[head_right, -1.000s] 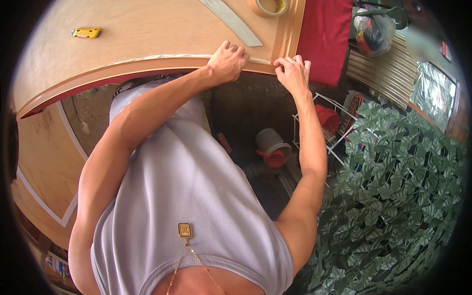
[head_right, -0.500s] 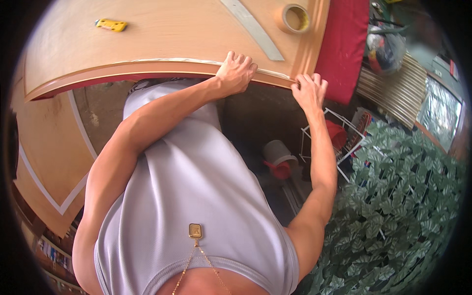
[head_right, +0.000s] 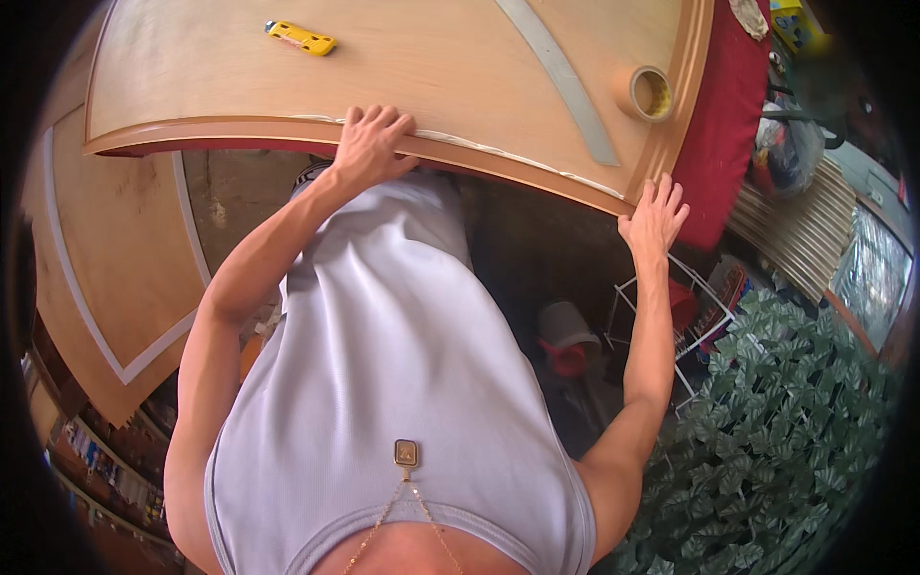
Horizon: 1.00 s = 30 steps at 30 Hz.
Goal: The person applies a thin wooden edge band to the perimeter of a large plywood panel. They use a utility knife to trim the band, press it into place, and smooth it with their hands. A second person briefly assists by holding the panel.
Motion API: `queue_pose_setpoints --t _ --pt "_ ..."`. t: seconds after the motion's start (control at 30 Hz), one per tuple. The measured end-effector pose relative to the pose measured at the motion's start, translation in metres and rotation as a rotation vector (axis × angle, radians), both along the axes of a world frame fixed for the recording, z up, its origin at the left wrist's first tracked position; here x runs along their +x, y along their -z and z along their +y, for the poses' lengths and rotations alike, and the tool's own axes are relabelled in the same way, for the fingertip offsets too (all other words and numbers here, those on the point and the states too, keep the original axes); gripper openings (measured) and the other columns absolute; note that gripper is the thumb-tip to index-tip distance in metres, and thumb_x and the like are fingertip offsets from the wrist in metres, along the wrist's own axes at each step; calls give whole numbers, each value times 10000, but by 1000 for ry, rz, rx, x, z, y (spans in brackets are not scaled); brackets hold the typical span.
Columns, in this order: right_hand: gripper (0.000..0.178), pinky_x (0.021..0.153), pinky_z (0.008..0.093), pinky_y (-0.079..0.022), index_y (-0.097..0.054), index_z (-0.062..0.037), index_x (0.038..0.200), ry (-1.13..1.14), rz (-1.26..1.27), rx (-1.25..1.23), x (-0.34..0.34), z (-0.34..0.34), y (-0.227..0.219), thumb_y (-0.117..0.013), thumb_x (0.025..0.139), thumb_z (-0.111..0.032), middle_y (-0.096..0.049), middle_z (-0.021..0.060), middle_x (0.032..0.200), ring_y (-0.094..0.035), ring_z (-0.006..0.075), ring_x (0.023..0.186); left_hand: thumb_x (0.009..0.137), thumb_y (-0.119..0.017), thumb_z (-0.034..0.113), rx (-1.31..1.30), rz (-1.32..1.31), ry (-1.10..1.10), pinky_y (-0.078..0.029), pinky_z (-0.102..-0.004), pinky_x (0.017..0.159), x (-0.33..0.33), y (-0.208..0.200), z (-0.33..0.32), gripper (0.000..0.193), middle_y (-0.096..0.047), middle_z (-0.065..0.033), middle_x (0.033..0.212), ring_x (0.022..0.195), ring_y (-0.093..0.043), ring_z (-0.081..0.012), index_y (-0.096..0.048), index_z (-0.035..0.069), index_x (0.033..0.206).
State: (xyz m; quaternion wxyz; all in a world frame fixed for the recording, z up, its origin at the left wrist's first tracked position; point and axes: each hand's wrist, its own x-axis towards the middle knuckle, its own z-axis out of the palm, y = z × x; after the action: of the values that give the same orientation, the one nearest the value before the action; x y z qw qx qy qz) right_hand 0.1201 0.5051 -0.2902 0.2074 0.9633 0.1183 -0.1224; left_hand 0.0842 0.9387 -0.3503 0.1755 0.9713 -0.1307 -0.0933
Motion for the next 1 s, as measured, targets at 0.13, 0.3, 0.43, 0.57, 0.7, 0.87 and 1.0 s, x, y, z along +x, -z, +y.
queue_pose_setpoints --t 0.13,0.3,0.43,0.57,0.7,0.87,1.0 --pt "650 945 481 -387 -558 -100 1247 -69 47 417 -1 73 16 -775 655 -255 -503 101 1278 -453 302 1223 646 -800 414 59 1 -67 -373 -440 883 -8 -9 44 484 -597 -46 1001 1021 -546 -243 -610 152 1006" --pt "491 954 438 -421 -623 -73 1148 -262 120 951 -5 238 55 -757 693 -197 -614 106 1127 -547 304 1110 622 -813 457 84 89 -159 -368 -443 897 -7 -16 107 492 -612 -45 972 1021 -552 -235 -631 146 957" --pt "500 925 434 -431 -622 -78 1154 -340 183 971 -8 371 69 -760 692 -212 -618 95 1128 -553 292 1094 624 -808 395 -39 -5 -60 -383 -426 857 -11 -5 129 465 -629 -16 977 993 -577 -232 -640 174 998" --pt "440 900 432 -437 -645 -89 1110 -292 196 899 -9 448 70 -752 706 -226 -633 91 1097 -562 283 1078 626 -771 298 -43 -79 -19 -398 -435 896 -12 1 193 436 -641 -15 1044 1037 -588 -212 -657 184 1032" --pt "314 873 435 -444 -691 -95 970 -178 228 946 -16 502 76 -757 710 -257 -655 81 991 -584 284 1018 793 -601 218 34 48 -187 -388 -438 835 -2 14 305 129 -698 -12 870 914 -646 -219 -716 166 819" --pt "275 833 436 -446 -702 -103 852 -106 190 1010 -22 557 97 -789 686 -305 -661 61 926 -596 287 977 823 -587 186 -97 -8 -2 -373 -414 808 -3 22 351 124 -703 1 832 845 -662 -199 -711 177 819" --pt "357 832 434 -435 -684 -112 872 -69 152 871 -29 575 86 -820 660 -366 -653 46 928 -593 277 977 840 -562 173 -96 -71 90 -365 -405 799 -5 29 356 147 -710 -6 818 797 -668 -203 -708 169 842"
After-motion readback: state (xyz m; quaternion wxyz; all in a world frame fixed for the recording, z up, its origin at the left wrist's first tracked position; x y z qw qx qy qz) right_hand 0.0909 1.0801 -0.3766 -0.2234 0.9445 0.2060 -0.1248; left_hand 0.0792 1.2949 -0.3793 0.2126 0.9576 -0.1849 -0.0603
